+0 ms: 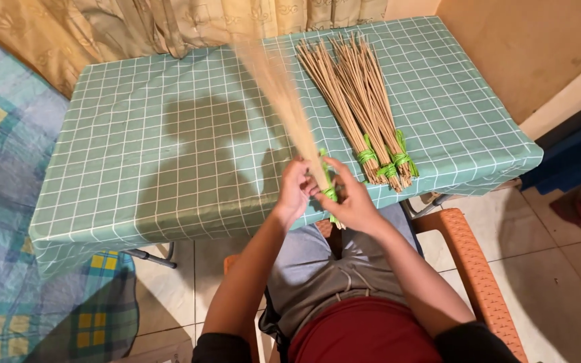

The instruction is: Assembling traditional brooms by bundling wooden sticks and tying them with green plastic string.

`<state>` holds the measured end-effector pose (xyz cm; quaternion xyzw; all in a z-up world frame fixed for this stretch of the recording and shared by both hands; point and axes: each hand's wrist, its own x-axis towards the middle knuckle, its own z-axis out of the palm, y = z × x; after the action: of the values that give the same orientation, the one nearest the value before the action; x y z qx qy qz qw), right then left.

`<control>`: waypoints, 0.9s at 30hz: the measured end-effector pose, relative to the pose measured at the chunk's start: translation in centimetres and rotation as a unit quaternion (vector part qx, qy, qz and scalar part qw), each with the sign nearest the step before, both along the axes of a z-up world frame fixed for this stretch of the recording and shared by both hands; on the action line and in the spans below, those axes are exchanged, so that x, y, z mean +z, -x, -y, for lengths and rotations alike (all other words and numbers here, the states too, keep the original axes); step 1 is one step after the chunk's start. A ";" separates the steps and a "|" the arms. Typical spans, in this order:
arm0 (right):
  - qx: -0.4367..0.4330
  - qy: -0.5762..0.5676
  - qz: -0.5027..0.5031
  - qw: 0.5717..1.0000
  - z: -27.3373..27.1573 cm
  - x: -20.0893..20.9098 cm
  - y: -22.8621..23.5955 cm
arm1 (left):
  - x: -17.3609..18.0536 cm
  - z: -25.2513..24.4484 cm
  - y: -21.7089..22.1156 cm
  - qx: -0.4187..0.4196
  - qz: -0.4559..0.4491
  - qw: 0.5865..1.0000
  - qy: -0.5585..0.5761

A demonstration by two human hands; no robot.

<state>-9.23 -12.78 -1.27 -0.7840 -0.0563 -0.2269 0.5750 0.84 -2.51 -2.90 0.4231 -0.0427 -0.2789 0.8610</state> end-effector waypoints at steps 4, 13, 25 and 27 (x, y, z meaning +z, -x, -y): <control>-0.025 0.011 -0.038 0.999 1.7 -0.2 -0.3 | 1.9 -0.8 0.8 0.009 0.036 0.999 -0.013; -0.100 0.299 -0.126 0.941 4.2 4.1 -2.8 | -1.9 -1.5 -2.1 0.014 0.103 0.995 -0.012; -0.155 0.511 -0.183 0.825 7.6 5.1 -5.4 | -2.6 -2.3 -3.9 0.045 0.005 0.998 0.038; -0.193 0.472 -0.197 0.837 9.9 4.3 -5.4 | -3.0 -2.4 -4.4 0.058 0.012 0.997 0.039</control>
<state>-3.88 -22.69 3.00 -0.9835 0.1101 -0.1201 0.0785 5.23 -0.06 -5.87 0.3945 -0.0393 -0.2213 0.8910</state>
